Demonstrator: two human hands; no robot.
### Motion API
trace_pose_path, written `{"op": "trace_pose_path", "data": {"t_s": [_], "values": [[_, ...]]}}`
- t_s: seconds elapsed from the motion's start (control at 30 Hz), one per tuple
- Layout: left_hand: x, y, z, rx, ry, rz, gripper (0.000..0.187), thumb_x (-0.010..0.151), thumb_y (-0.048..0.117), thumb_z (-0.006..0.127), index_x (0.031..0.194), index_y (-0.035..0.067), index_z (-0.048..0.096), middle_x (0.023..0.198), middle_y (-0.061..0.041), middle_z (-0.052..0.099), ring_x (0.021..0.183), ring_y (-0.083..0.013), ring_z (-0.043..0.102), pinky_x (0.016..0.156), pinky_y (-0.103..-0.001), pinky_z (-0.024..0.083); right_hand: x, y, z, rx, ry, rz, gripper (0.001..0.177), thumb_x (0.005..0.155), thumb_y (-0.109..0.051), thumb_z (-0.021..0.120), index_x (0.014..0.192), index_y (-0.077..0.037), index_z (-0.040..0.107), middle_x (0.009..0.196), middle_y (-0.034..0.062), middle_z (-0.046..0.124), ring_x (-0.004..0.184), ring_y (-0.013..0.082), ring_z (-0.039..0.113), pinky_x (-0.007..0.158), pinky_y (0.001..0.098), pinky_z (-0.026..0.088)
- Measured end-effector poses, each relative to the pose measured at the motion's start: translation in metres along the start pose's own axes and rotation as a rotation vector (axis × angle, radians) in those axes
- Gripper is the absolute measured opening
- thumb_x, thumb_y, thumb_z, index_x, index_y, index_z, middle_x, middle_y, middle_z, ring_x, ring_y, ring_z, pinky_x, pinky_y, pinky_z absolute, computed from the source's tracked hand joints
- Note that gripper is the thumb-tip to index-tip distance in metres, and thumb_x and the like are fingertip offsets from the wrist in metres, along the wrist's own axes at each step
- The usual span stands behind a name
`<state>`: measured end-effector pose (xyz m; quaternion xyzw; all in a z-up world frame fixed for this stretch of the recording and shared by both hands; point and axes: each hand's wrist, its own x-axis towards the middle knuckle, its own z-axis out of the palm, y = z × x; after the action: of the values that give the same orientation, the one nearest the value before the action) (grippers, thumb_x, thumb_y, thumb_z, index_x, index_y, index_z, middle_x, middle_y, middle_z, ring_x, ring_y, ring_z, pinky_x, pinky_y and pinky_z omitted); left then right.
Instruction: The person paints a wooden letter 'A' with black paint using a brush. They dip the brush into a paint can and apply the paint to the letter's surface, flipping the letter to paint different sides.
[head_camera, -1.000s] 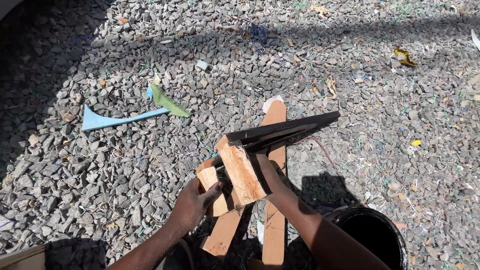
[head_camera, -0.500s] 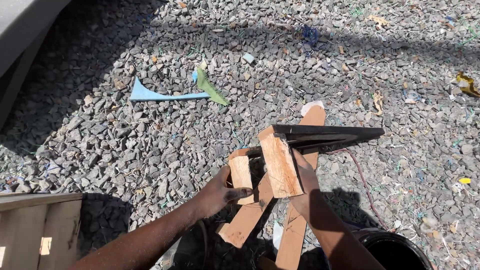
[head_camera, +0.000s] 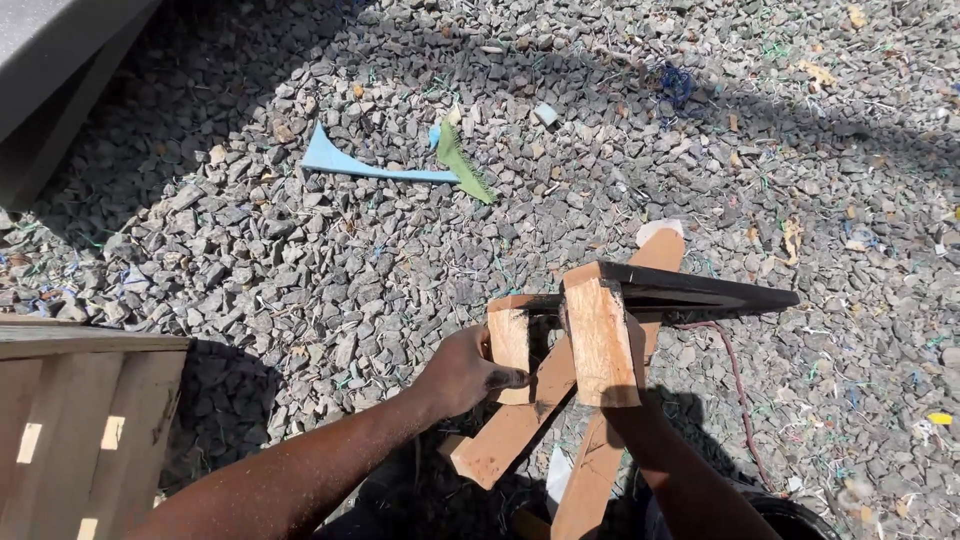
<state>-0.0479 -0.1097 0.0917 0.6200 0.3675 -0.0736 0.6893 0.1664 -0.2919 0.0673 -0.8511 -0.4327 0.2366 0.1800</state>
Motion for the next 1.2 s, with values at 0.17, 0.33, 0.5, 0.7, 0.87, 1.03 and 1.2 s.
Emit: {"op": "trace_pose_path", "data": {"t_s": [0.17,0.33,0.5,0.7,0.87,1.03,1.2], "values": [[-0.013,0.022,0.002,0.052,-0.035,-0.006,0.058,0.086,0.030,0.087,0.115,-0.011,0.059,0.082,-0.019,0.068,0.071,-0.0309,0.070,0.062,-0.037,0.058,0.056,0.001,0.053,-0.048,-0.154,0.108,0.053,0.091,-0.065,0.044,0.141,-0.052,0.054,0.149,-0.0130,0.053,0.137,0.0119,0.052,0.114,0.0405,0.042],[-0.015,0.015,0.004,0.085,-0.067,-0.001,0.051,0.090,0.030,0.083,0.114,-0.008,0.059,0.082,-0.014,0.066,0.072,-0.0215,0.071,0.066,-0.034,0.060,0.049,0.010,0.031,-0.118,-0.131,0.105,0.050,0.093,-0.062,0.044,0.140,-0.048,0.055,0.146,-0.0104,0.054,0.135,0.0141,0.054,0.113,0.0400,0.043],[-0.015,0.024,-0.002,0.075,-0.065,-0.032,0.057,0.084,0.036,0.088,0.113,-0.005,0.060,0.081,-0.013,0.069,0.069,-0.0193,0.072,0.068,-0.033,0.060,0.050,-0.035,0.058,-0.213,-0.097,0.064,0.047,0.095,-0.057,0.044,0.138,-0.042,0.056,0.141,-0.0064,0.056,0.131,0.0173,0.056,0.111,0.0392,0.044],[-0.011,0.016,0.000,0.114,-0.074,-0.031,0.057,0.088,0.038,0.085,0.115,-0.005,0.059,0.085,-0.014,0.070,0.070,-0.0193,0.072,0.069,-0.035,0.059,0.030,0.000,0.029,-0.305,-0.091,0.040,0.043,0.098,-0.052,0.043,0.136,-0.035,0.057,0.137,-0.0025,0.059,0.126,0.0205,0.059,0.109,0.0384,0.046],[-0.019,0.034,-0.005,0.179,-0.050,-0.004,0.062,0.086,0.042,0.085,0.113,-0.007,0.058,0.086,-0.021,0.069,0.082,-0.0340,0.074,0.074,-0.042,0.059,0.043,-0.032,0.035,-0.383,-0.073,0.006,0.041,0.100,-0.048,0.043,0.134,-0.030,0.057,0.133,0.0004,0.060,0.123,0.0229,0.061,0.108,0.0378,0.047],[-0.018,0.025,0.001,0.219,-0.051,-0.006,0.065,0.086,0.045,0.084,0.113,-0.007,0.058,0.089,-0.021,0.068,0.087,-0.0388,0.073,0.075,-0.045,0.059,0.033,-0.016,0.014,-0.454,-0.074,-0.017,0.039,0.102,-0.044,0.043,0.132,-0.026,0.058,0.130,0.0034,0.062,0.120,0.0253,0.063,0.107,0.0371,0.048],[-0.018,0.023,0.000,0.202,-0.075,-0.049,0.066,0.086,0.046,0.083,0.116,-0.007,0.057,0.094,-0.022,0.068,0.093,-0.0367,0.071,0.079,-0.044,0.060,0.025,-0.023,0.010,-0.552,-0.044,-0.035,0.037,0.104,-0.039,0.043,0.130,-0.019,0.059,0.125,0.0073,0.064,0.116,0.0285,0.066,0.105,0.0363,0.050]]}}
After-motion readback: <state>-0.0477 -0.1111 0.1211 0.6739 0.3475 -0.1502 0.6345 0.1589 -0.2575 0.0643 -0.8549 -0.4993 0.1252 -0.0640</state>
